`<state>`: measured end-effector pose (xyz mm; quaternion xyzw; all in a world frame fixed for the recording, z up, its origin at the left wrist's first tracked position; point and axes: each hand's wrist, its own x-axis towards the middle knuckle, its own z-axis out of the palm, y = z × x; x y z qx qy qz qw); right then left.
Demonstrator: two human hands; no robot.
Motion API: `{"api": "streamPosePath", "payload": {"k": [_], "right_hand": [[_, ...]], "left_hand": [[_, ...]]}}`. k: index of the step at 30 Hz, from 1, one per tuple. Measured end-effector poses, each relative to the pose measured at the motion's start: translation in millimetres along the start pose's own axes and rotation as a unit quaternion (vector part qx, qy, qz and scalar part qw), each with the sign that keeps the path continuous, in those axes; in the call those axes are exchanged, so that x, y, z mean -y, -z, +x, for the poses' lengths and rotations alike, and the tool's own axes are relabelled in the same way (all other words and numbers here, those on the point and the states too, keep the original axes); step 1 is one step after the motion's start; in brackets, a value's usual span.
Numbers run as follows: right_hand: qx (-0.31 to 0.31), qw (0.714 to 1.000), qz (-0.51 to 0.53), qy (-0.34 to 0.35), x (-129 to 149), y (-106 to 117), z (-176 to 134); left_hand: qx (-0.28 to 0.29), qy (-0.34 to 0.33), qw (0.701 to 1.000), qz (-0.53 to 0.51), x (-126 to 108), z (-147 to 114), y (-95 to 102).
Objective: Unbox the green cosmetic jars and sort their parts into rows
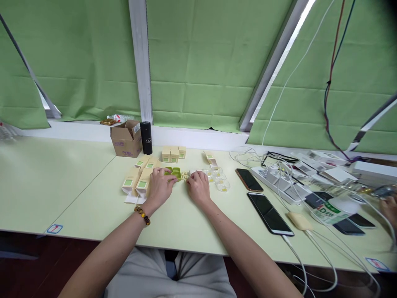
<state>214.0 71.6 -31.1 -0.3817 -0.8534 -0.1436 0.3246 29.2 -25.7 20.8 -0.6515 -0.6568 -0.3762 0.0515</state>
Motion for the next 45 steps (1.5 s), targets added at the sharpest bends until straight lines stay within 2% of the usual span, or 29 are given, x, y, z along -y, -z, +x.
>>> {"api": "streamPosePath", "payload": {"k": [5,11,20,24,27,31,35,38,45], "right_hand": [[0.006,1.000,-0.006,0.004,-0.2,-1.0,0.7],[0.014,1.000,-0.004,0.000,0.0,-1.8,0.4],[0.003,1.000,0.025,0.000,-2.4,-5.7,0.3],[-0.035,0.998,0.060,-0.008,-0.7,0.0,0.0],[-0.086,0.989,0.105,-0.050,-3.4,4.8,-0.6],[-0.155,0.966,0.154,-0.138,-13.9,12.6,-0.1],[-0.197,0.942,0.179,-0.204,-25.3,24.0,2.4],[-0.202,0.932,0.200,-0.226,-31.8,31.1,4.2],[-0.209,0.933,0.194,-0.218,-31.8,38.5,4.7]], "left_hand": [[0.083,-0.025,0.995,0.049,-1.9,-0.1,3.4],[0.131,-0.029,0.989,0.069,2.6,-2.1,-3.7],[0.137,-0.025,0.985,0.100,6.8,-3.0,-9.7],[0.148,-0.019,0.984,0.096,6.2,-3.4,-9.5],[0.156,-0.011,0.983,0.094,6.1,-3.3,-9.2],[0.150,-0.018,0.983,0.099,6.7,-3.5,-9.3],[0.137,-0.022,0.985,0.106,6.5,-3.7,-9.4],[0.132,-0.024,0.985,0.107,5.2,-3.2,-8.7],[0.120,-0.015,0.986,0.113,0.2,-3.0,-5.0]]}}
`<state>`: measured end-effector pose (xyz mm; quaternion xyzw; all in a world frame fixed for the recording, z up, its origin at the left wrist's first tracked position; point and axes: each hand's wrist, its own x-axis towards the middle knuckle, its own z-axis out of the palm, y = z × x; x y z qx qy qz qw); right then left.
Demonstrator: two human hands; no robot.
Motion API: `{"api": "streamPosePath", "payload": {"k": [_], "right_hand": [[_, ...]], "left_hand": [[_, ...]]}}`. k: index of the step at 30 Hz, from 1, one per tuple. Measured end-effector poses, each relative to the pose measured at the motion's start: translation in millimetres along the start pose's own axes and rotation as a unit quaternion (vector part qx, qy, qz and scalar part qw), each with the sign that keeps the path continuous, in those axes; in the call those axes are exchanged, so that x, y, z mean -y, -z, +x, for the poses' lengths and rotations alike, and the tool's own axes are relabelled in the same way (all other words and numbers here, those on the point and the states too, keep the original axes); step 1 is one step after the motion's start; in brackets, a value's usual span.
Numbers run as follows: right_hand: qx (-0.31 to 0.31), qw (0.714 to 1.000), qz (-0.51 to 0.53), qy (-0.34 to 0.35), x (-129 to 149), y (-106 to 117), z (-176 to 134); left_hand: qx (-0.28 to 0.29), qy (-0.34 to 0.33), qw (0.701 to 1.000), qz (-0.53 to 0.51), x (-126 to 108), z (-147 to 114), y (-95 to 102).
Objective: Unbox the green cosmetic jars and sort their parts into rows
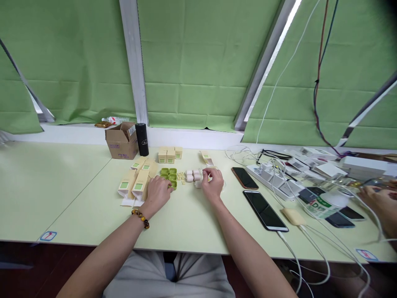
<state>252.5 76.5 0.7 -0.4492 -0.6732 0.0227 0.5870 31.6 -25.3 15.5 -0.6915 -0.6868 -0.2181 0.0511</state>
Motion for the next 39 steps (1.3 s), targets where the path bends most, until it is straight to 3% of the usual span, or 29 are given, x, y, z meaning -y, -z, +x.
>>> {"api": "streamPosePath", "payload": {"k": [3,5,8,11,14,19,24,31,39], "right_hand": [[0.018,0.999,0.023,0.021,6.6,-1.5,-7.2],[0.063,0.997,0.042,0.032,11.9,-3.2,-14.8],[0.191,0.977,0.057,0.070,21.3,-5.0,-27.1],[0.340,0.933,0.028,0.117,32.0,-5.4,-36.0],[0.419,0.898,-0.019,0.133,41.0,-5.1,-39.3],[0.443,0.886,-0.050,0.124,47.8,-3.9,-38.1],[0.446,0.886,-0.054,0.117,48.2,-3.1,-38.1],[0.443,0.889,-0.042,0.110,44.0,-4.0,-40.7],[0.460,0.882,-0.029,0.098,48.0,-0.4,-39.7]], "left_hand": [[-0.020,0.011,1.000,-0.007,-2.7,-1.0,3.8],[-0.037,0.015,0.999,-0.013,-4.4,-1.4,6.8],[-0.062,0.013,0.998,-0.031,-5.6,-0.8,10.3],[-0.080,0.013,0.996,-0.049,-5.5,2.2,13.8],[-0.100,0.015,0.993,-0.056,-6.3,7.5,20.5],[-0.122,0.019,0.992,-0.042,-12.3,26.0,40.3],[-0.105,-0.004,0.994,0.008,-12.5,78.8,47.7],[-0.010,-0.027,0.995,0.097,7.2,165.2,8.4],[0.026,-0.026,0.995,0.096,13.0,212.0,-38.2]]}}
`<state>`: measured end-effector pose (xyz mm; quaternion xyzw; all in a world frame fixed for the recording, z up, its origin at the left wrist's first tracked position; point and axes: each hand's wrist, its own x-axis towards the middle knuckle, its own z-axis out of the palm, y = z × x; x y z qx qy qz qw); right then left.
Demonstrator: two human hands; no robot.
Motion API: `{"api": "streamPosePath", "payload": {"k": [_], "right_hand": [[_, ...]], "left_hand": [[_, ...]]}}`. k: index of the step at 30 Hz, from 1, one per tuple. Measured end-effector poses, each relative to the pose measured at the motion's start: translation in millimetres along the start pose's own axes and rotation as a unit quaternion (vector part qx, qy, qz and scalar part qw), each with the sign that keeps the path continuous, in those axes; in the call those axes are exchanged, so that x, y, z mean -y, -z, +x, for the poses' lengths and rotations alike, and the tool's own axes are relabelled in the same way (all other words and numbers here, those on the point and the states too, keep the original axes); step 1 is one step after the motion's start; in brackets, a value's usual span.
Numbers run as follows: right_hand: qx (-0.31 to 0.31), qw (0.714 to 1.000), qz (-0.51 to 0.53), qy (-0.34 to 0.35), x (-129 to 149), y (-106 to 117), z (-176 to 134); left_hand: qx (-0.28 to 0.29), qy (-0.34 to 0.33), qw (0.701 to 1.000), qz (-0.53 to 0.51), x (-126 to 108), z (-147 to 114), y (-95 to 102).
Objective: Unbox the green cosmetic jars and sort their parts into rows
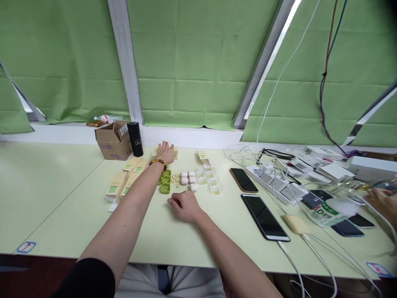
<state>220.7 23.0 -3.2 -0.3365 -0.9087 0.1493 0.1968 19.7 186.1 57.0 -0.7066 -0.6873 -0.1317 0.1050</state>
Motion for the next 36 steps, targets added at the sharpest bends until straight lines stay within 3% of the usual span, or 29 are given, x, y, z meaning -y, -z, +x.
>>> {"api": "streamPosePath", "payload": {"k": [8,13,16,18,21,24,26,29,32,36], "right_hand": [[0.001,1.000,0.008,-0.004,2.2,1.8,1.0],[-0.036,0.999,0.035,0.018,-0.8,-0.2,-2.2],[-0.100,0.991,0.070,0.056,-4.4,-1.6,-3.6],[-0.174,0.976,0.097,0.084,-6.3,-0.1,-3.9],[-0.332,0.927,0.122,0.124,-7.5,6.6,-3.2],[-0.449,0.873,0.125,0.144,-6.2,13.4,-1.3],[-0.446,0.874,0.125,0.145,-4.0,14.6,0.1],[-0.378,0.905,0.122,0.151,0.0,10.3,1.8],[-0.335,0.924,0.115,0.147,2.2,3.3,2.9],[-0.323,0.930,0.101,0.140,2.1,0.2,3.1]], "left_hand": [[-0.010,-0.054,0.997,-0.063,-18.9,2.1,-17.2],[-0.035,-0.043,0.989,-0.139,-31.8,-8.9,-5.3],[-0.054,-0.027,0.977,-0.203,-34.7,-20.2,10.0],[-0.070,-0.004,0.943,-0.326,-33.5,-35.7,22.7],[-0.088,0.014,0.841,-0.533,-27.4,-74.3,42.0],[-0.083,0.016,0.762,-0.642,-20.4,-123.6,56.1],[-0.063,0.028,0.739,-0.670,-18.1,-153.8,59.9],[-0.050,0.049,0.729,-0.681,-19.7,-184.9,56.6],[-0.052,0.059,0.718,-0.692,-24.6,-197.7,46.6],[-0.056,0.068,0.685,-0.723,-28.2,-201.3,35.8]]}}
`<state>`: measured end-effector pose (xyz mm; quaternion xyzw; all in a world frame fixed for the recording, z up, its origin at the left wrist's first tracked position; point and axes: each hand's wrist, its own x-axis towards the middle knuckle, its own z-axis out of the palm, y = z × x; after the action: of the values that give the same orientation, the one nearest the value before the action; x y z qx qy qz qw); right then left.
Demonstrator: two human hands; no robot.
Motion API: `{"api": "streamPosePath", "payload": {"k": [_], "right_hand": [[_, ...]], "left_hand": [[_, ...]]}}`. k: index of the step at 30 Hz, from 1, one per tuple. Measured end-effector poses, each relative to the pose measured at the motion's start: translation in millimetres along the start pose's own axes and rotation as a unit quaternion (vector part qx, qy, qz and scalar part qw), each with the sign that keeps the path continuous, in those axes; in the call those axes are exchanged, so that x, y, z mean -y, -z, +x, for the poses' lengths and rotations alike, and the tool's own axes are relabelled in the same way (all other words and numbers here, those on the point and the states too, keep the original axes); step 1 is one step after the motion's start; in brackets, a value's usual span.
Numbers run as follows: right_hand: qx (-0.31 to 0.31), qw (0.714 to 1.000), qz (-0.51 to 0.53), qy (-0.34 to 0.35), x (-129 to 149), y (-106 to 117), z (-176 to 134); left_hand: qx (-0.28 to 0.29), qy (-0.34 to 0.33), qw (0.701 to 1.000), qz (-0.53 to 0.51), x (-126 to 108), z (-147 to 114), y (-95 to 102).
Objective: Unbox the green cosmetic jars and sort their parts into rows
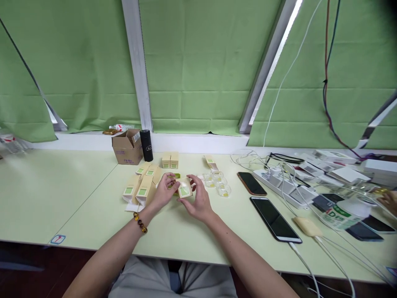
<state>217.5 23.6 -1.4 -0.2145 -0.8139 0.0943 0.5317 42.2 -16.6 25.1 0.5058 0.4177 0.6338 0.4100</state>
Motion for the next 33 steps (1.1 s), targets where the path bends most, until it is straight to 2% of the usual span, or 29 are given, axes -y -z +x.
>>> {"api": "streamPosePath", "payload": {"k": [7,12,15,18,21,24,26,29,33], "right_hand": [[-0.036,0.998,0.046,0.005,8.1,7.0,1.2],[-0.035,0.995,0.094,0.008,9.1,8.8,-1.1],[-0.031,0.993,0.113,0.013,7.4,8.4,-1.3],[-0.027,0.993,0.116,0.006,7.7,8.1,0.3],[-0.036,0.992,0.123,-0.019,8.8,8.2,2.3],[-0.052,0.988,0.141,-0.038,8.6,8.0,3.7],[-0.062,0.985,0.152,-0.044,8.5,7.7,4.1],[-0.070,0.983,0.161,-0.045,9.1,7.6,4.4],[-0.073,0.986,0.144,-0.039,10.2,8.0,3.9]], "left_hand": [[0.052,0.006,0.990,-0.131,3.7,-8.1,3.0],[0.148,0.052,0.973,-0.168,-1.6,-14.9,-2.2],[0.158,0.062,0.970,-0.174,-4.9,-15.2,-2.2],[0.131,0.038,0.980,-0.143,-3.7,-12.3,0.0],[0.047,-0.033,0.997,-0.060,0.5,-10.1,0.7],[-0.041,-0.115,0.989,0.083,2.8,-12.1,0.7],[-0.073,-0.181,0.960,0.202,2.6,-14.8,2.1],[-0.079,-0.297,0.883,0.354,1.0,-17.8,6.8],[-0.068,-0.427,0.779,0.454,-1.4,-18.5,12.0]]}}
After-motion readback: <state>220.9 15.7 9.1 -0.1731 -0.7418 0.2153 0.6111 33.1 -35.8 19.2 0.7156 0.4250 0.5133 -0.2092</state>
